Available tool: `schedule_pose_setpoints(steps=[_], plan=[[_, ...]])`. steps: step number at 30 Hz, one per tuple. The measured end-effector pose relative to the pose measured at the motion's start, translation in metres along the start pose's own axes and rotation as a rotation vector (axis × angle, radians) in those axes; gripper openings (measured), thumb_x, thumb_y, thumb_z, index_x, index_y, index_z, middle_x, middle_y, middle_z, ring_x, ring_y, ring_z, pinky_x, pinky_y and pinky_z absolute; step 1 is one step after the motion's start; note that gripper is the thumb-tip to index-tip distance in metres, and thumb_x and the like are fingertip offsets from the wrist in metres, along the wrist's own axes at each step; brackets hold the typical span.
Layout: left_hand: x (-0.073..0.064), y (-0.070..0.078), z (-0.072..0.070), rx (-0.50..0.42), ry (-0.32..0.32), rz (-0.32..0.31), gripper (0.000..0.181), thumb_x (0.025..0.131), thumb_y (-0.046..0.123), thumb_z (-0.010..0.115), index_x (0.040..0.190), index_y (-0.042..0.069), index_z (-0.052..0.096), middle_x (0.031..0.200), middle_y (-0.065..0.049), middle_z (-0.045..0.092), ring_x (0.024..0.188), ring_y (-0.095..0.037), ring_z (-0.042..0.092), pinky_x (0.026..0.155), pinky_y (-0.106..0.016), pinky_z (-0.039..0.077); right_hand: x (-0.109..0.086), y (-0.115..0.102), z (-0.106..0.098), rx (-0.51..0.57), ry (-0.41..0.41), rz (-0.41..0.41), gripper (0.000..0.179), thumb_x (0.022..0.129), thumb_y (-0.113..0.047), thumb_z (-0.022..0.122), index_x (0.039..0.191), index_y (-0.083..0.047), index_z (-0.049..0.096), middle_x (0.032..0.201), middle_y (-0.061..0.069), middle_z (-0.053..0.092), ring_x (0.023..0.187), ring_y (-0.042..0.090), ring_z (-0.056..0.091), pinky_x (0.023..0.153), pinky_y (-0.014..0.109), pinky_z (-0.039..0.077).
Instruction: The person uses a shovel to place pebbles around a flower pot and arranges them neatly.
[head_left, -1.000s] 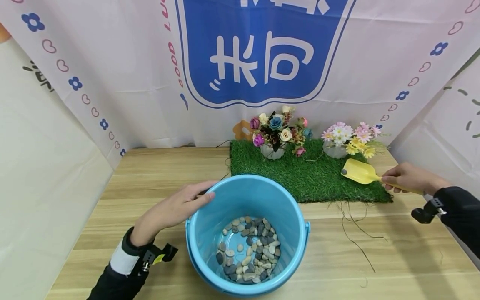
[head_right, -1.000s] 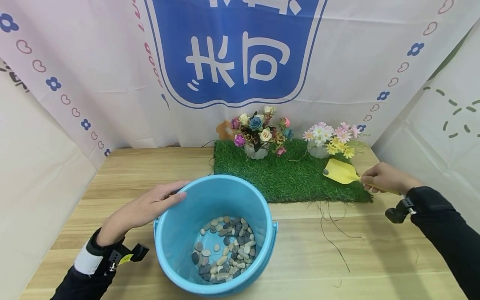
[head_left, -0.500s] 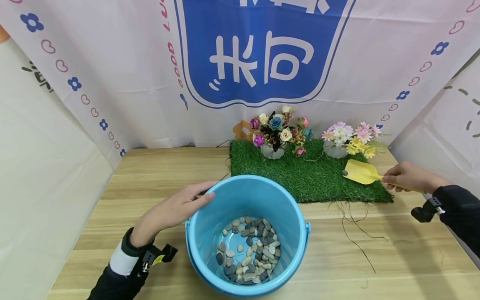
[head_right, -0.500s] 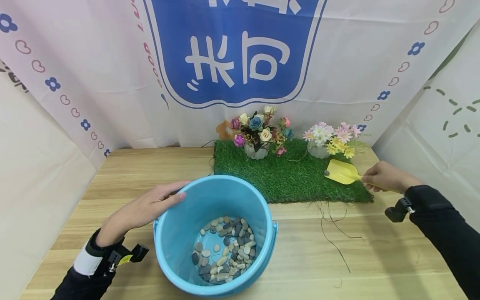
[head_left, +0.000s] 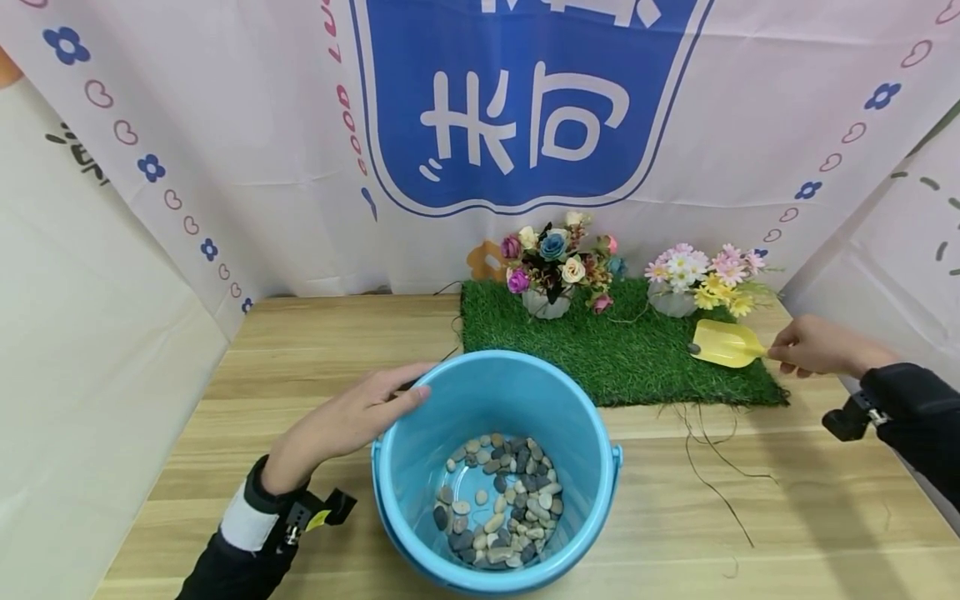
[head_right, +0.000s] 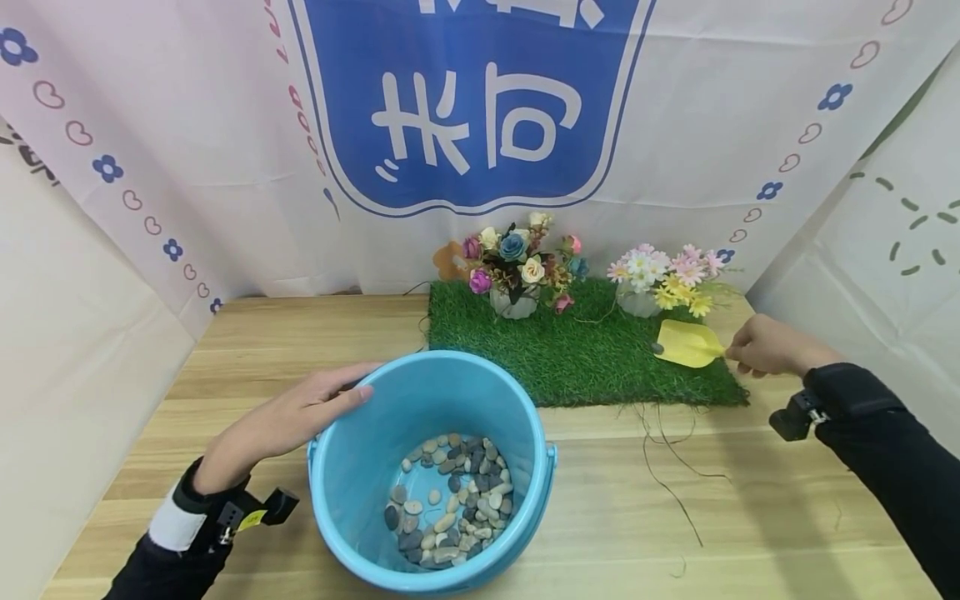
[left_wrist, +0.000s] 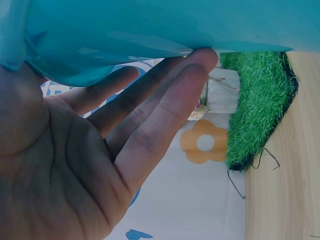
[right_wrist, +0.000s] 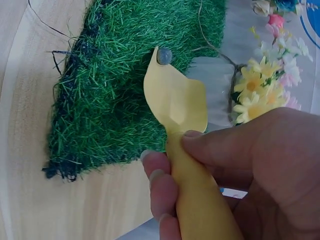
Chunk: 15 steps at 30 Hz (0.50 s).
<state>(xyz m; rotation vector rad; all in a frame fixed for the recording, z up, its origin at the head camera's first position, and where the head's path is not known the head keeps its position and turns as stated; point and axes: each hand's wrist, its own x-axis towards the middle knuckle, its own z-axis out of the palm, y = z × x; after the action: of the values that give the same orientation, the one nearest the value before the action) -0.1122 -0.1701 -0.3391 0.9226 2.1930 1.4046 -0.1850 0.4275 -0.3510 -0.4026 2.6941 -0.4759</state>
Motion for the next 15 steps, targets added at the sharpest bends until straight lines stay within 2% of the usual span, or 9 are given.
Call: schedule_pose_setpoints(steps=[2, 8, 15], plan=[[0.0, 0.0, 0.0, 0.001, 0.002, -0.002, 0.041, 0.102, 0.024, 0.036, 0.142, 0.022, 0.034, 0.122, -0.008, 0.056, 0.085, -0.023, 0.065, 0.065, -0.037, 0.057, 0.002, -0.001, -0.001, -0.025, 0.001, -0.01, 0.02, 0.092, -0.01, 0.053, 0.092, 0.006, 0.065, 0.072, 0.0, 0.059, 0.063, 0.016, 0.058, 0.057, 0.033, 0.052], [0.0, 0.001, 0.0, 0.026, 0.009, 0.0, 0.041, 0.102, 0.025, 0.036, 0.142, 0.022, 0.034, 0.122, -0.007, 0.056, 0.085, -0.021, 0.065, 0.065, -0.036, 0.057, 0.003, -0.006, -0.006, -0.048, -0.008, -0.013, 0.02, 0.091, -0.006, 0.052, 0.093, 0.011, 0.062, 0.07, 0.001, 0.059, 0.06, 0.016, 0.059, 0.058, 0.036, 0.054], [-0.001, 0.002, 0.0, 0.023, 0.012, -0.01, 0.041, 0.102, 0.024, 0.036, 0.142, 0.023, 0.034, 0.126, -0.006, 0.054, 0.087, -0.02, 0.064, 0.066, -0.036, 0.056, -0.001, -0.006, -0.014, -0.096, 0.013, -0.01, 0.018, 0.09, -0.006, 0.052, 0.084, 0.007, 0.062, 0.066, 0.001, 0.057, 0.057, 0.015, 0.057, 0.054, 0.033, 0.052]])
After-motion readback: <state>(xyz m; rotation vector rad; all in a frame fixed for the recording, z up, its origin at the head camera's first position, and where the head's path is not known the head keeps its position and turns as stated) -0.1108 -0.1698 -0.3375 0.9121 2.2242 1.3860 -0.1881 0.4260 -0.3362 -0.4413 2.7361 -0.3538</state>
